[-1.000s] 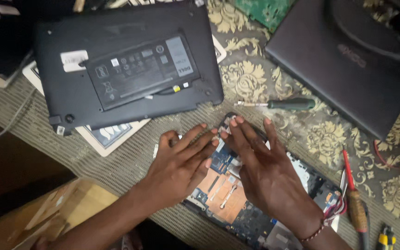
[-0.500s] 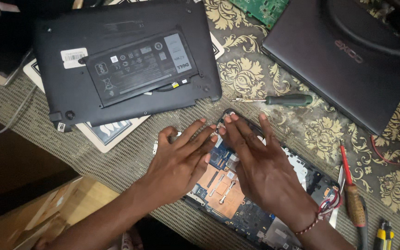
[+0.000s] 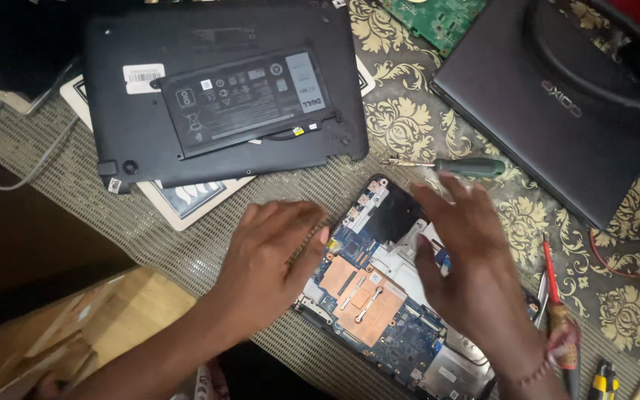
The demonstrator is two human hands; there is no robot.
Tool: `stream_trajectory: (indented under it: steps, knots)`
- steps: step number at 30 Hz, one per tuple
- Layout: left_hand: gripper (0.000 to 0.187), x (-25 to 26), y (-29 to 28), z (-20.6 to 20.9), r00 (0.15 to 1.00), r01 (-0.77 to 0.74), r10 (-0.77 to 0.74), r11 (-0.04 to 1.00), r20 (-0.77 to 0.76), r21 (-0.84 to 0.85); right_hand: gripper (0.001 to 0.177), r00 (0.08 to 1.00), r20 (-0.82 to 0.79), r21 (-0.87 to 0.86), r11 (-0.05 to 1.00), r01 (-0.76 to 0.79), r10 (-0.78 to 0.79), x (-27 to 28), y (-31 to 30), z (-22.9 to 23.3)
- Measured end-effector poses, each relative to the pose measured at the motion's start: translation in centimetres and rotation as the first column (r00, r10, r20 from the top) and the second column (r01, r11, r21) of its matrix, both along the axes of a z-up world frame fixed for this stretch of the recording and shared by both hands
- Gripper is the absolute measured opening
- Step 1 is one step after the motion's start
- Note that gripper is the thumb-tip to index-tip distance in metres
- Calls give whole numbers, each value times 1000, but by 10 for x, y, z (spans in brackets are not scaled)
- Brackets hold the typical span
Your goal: The person uses a red-handled screwdriver to unscrew and remove a metal bracket from the motherboard of a disassembled laptop. They then use their fingers to disconnect a ribbon cable from the motherboard.
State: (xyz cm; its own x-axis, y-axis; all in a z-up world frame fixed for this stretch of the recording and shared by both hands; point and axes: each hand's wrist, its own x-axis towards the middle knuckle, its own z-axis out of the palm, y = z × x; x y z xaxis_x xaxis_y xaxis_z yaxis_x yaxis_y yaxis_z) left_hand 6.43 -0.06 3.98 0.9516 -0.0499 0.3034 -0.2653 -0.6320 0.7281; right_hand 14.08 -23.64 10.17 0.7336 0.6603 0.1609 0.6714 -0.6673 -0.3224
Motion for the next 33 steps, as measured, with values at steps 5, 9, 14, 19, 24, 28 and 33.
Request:
stream_trajectory:
  steps: [5,9,14,19,24,28,33]
  knots:
    - [36,-19,0,-3,987,122,-122,993,-109,-7,45,989,100,-144,981,126,-112,-56,-30,-13]
    - [43,-18,-5,-8,984,163,-165,986,-62,-40,72,973,158,-276,938,208,-169,-108,-57,-55]
    - [40,-16,-9,-16,989,145,-147,986,-22,-78,83,976,166,-324,928,186,-139,-133,-67,-57]
    - [40,-15,-9,-19,989,147,-149,986,-21,-85,96,993,70,-346,932,108,-90,-131,-66,-62]
    - [38,-15,-9,-20,986,162,-164,984,-23,-79,89,983,117,-297,939,171,-142,-132,-58,-61]
    - [37,-15,-8,-29,984,172,-167,978,56,-117,114,975,-71,-280,942,185,-212,-127,-67,-65]
    - [37,-14,-10,-31,986,168,-167,984,29,-67,101,974,-186,-170,981,96,-127,-119,-50,-32]
